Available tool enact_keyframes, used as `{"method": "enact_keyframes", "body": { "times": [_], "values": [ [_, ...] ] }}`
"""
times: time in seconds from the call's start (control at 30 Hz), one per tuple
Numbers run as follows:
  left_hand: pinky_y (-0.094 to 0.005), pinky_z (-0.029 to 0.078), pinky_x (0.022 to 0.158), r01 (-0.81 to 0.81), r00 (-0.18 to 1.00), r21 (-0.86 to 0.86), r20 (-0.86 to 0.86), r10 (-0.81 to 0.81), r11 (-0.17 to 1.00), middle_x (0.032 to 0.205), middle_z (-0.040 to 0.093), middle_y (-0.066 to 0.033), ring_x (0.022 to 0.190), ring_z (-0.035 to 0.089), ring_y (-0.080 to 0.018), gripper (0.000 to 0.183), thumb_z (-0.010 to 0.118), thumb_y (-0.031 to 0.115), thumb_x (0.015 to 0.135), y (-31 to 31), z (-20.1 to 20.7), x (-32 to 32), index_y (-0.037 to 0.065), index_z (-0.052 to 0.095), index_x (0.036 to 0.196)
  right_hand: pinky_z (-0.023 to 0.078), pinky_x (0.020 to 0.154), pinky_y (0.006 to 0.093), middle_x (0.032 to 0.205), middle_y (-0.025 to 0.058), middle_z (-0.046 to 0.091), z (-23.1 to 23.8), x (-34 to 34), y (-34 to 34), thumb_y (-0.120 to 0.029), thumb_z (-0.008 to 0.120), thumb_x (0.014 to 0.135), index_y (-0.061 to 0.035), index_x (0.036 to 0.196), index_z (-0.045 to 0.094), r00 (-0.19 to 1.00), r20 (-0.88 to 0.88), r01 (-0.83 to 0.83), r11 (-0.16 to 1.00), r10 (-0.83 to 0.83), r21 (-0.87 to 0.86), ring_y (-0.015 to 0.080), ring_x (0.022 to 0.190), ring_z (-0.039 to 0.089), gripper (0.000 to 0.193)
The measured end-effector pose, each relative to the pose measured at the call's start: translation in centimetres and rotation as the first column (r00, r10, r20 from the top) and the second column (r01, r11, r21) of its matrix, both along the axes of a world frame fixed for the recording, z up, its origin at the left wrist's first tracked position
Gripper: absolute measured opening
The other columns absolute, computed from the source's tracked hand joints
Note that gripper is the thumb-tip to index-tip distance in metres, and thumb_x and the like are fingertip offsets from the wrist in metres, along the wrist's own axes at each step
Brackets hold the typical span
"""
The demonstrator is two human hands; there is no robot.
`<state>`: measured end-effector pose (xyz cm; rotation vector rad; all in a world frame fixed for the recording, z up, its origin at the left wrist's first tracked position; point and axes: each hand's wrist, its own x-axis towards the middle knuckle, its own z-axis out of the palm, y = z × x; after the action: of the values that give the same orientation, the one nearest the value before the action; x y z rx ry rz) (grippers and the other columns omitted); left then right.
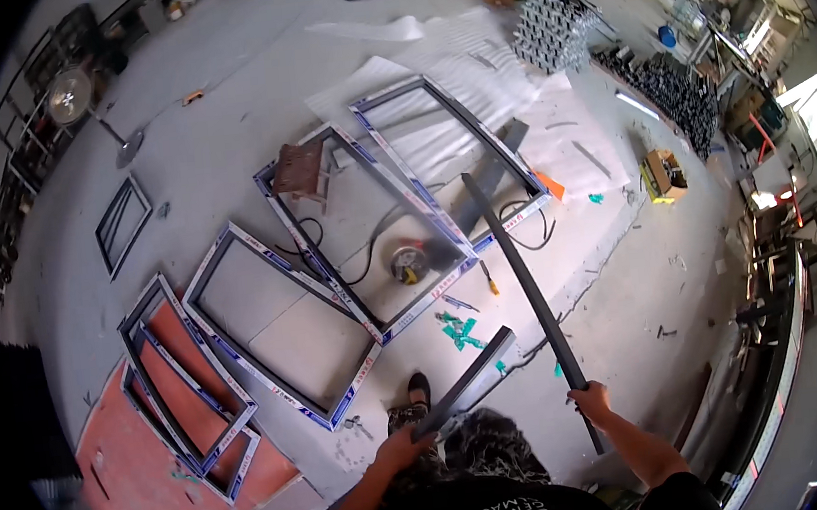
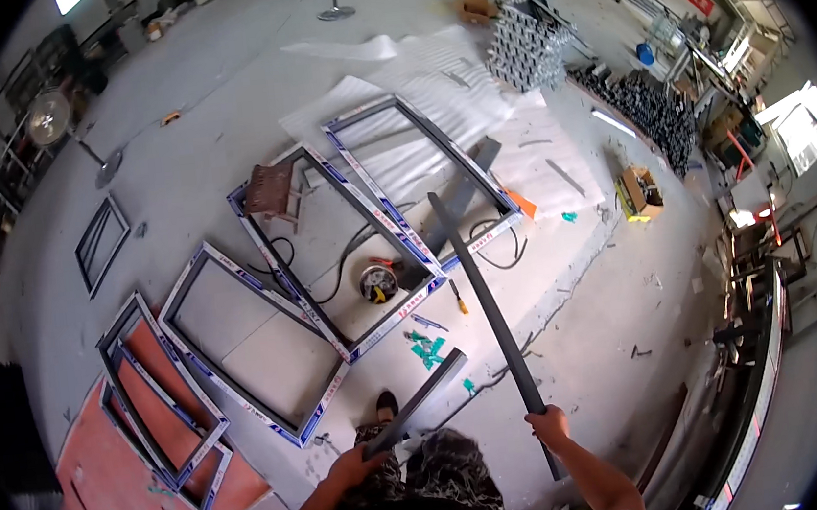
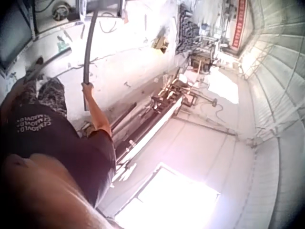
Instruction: The person sets parameters on a digital control panel, cuts metal bars using a chop saw, and fits the cut pieces into window frames on the floor.
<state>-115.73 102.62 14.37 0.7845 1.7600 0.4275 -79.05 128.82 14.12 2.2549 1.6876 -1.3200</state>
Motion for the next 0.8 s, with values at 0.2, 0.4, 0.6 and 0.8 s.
{"method": "enact_keyframes", "body": {
  "times": [0.2,0.4,0.6,0.8],
  "values": [
    [-0.0423,0.048,0.085,0.136,0.991,-0.192,0.019,-0.135,0.972,0.103,0.068,-0.0214,0.097,0.065,-0.0365,0.074,0.058,0.069,0.081,6.9,1.5,-5.2,0.004,0.06,0.116,0.05,0.052,0.0345,0.061,0.0102,0.064,-2.1,-2.4,1.9,-0.029,0.072,0.071,0.0009,0.078,0.065,0.999,0.005,0.05,0.997,-0.05,-0.051,0.0193,0.054,0.064,0.032],
    [-0.0424,0.048,0.085,0.24,0.97,-0.264,0.02,-0.243,0.934,0.103,0.067,-0.0213,0.098,0.064,-0.0368,0.074,0.056,0.071,0.081,13.4,-2.2,-7.5,0.004,0.061,0.113,0.052,0.056,0.0356,0.066,0.0113,0.065,-3.3,-3.7,9.3,-0.029,0.073,0.07,0.001,0.081,0.065,0.996,0.078,-0.026,0.996,0.032,-0.083,0.0223,0.059,0.065,0.033],
    [-0.0436,0.049,0.084,0.4,0.914,-0.326,0.069,-0.4,0.857,0.104,0.067,-0.0208,0.098,0.064,-0.0384,0.077,0.054,0.074,0.08,23.2,-3.4,-6.5,0.005,0.058,0.112,0.053,0.075,0.0454,0.085,0.0201,0.069,-8.8,-3.8,21.2,-0.039,0.074,0.068,-0.0014,0.088,0.069,0.968,0.175,-0.159,0.98,0.178,-0.121,0.0373,0.085,0.067,0.043],
    [-0.0464,0.049,0.082,0.495,0.864,-0.36,0.109,-0.491,0.791,0.097,0.068,-0.02,0.093,0.065,-0.0377,0.071,0.053,0.074,0.08,33.7,-4.4,-4.3,0.007,0.058,0.103,0.052,0.068,0.0436,0.072,0.0157,0.068,-16.7,-8.7,35.7,-0.039,0.073,0.069,-0.002,0.08,0.067,0.947,0.155,-0.277,0.96,0.28,-0.042,0.0321,0.073,0.068,0.039]
  ]
}}
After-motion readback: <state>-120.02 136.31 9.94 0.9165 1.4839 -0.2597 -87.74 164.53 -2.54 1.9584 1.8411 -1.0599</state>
